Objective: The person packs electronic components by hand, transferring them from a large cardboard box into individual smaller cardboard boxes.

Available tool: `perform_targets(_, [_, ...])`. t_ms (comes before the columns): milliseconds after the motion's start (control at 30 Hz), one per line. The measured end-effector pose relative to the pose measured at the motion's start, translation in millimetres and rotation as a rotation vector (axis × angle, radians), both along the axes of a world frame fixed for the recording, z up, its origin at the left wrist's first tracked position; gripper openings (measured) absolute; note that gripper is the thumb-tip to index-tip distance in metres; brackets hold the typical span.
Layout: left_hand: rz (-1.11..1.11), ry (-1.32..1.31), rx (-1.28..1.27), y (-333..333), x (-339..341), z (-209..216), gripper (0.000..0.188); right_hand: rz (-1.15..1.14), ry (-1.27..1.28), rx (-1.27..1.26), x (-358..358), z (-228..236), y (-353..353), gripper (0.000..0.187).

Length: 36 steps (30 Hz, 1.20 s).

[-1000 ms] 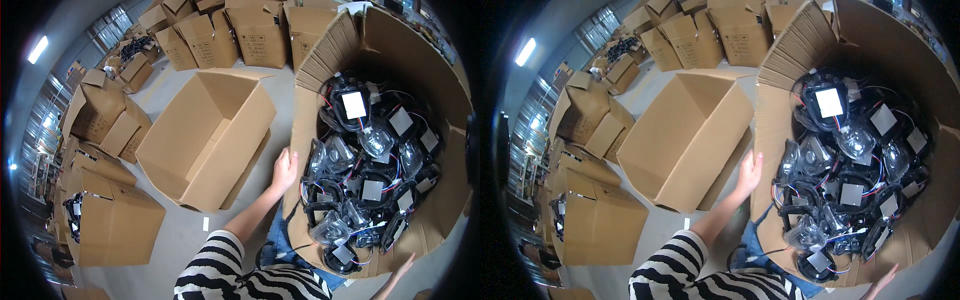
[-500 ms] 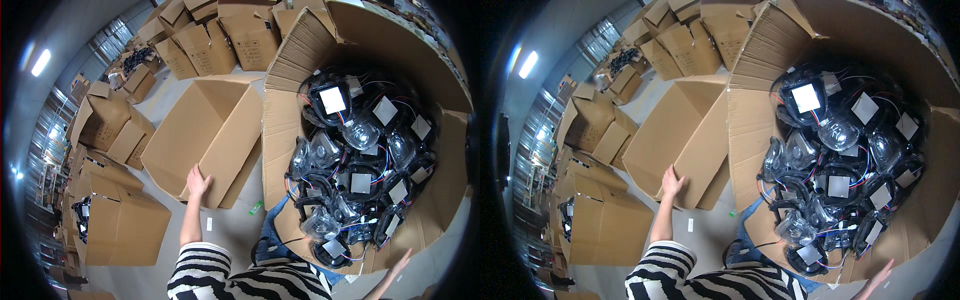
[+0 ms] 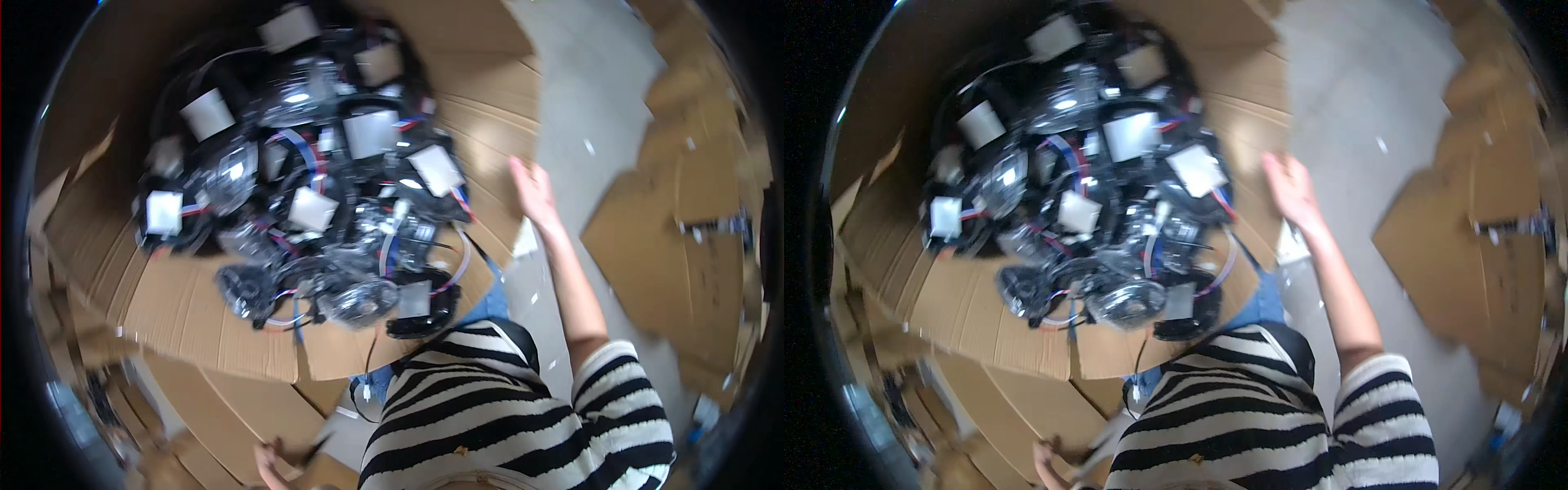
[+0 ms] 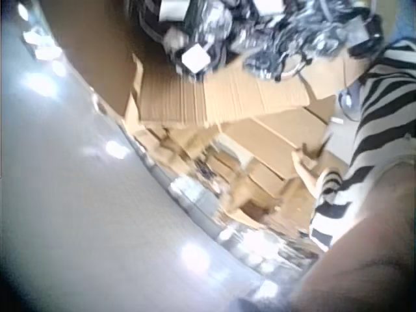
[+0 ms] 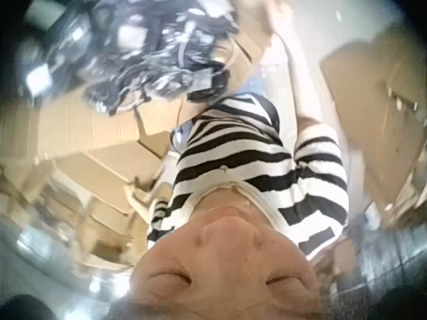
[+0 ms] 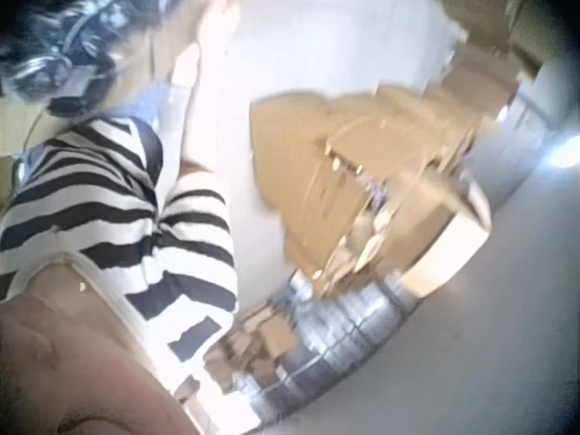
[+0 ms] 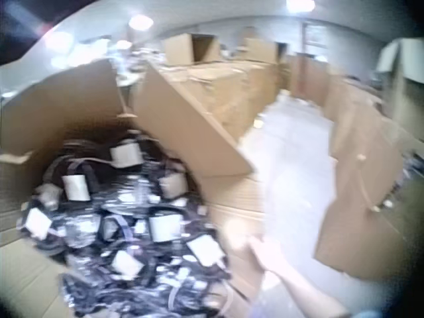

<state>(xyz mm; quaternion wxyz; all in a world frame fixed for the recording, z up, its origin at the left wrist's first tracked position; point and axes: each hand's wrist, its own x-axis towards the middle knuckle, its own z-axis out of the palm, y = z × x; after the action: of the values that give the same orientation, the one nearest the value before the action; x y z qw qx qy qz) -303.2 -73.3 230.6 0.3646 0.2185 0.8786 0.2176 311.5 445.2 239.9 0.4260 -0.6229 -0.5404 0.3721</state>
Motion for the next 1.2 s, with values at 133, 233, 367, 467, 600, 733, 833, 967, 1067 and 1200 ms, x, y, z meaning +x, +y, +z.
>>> perform_targets(133, [-0.633, -0.135, 0.329, 145.7, 246.3, 162.2, 0.059, 0.066, 0.166, 0.058, 10.7, 10.5, -9.2, 0.042])
perform_targets(233, [-0.786, -0.17, 0.424, 192.5, 264.5, 153.2, 0.054, 0.127, 0.104, 0.109, 15.9, -4.8, -11.0, 0.046])
perform_targets(367, [-0.592, -0.05, 0.164, 181.3, 209.7, 113.4, 0.054, 0.371, 0.24, -0.013, 54.4, 1.3, -26.0, 0.038])
perform_targets(467, [-0.426, 0.054, -0.016, 157.0, 144.9, 81.2, 0.055, 0.006, 0.495, -0.062, 100.2, -64.7, -48.3, 0.027])
perform_targets(600, [-0.178, 0.204, -0.242, 147.3, 90.2, 54.3, 0.055, -0.219, 0.189, -0.312, 128.1, -189.0, -93.0, 0.024])
perform_targets(733, [0.019, 0.329, -0.048, 216.9, 148.2, 59.8, 0.068, -0.215, 0.261, -0.467, 118.6, -239.4, -118.7, 0.021])
perform_targets(833, [0.151, 0.15, 0.352, 239.8, 151.6, 63.0, 0.078, -0.008, 0.204, -0.459, 94.1, -252.3, -100.4, 0.018])
perform_targets(967, [0.417, 0.163, 0.769, 292.9, 205.8, 66.8, 0.071, 0.011, 0.26, -0.315, 65.6, -261.5, -74.0, 0.02])
perform_targets(1067, [0.318, 0.046, 0.538, 281.7, 150.3, 39.1, 0.049, 0.014, 0.357, -0.299, 53.9, -274.8, -53.5, 0.022])
perform_targets(1200, [0.236, 0.373, 0.359, 273.1, 119.8, 22.4, 0.065, 0.101, 0.091, -0.268, 34.6, -297.3, -29.7, 0.022])
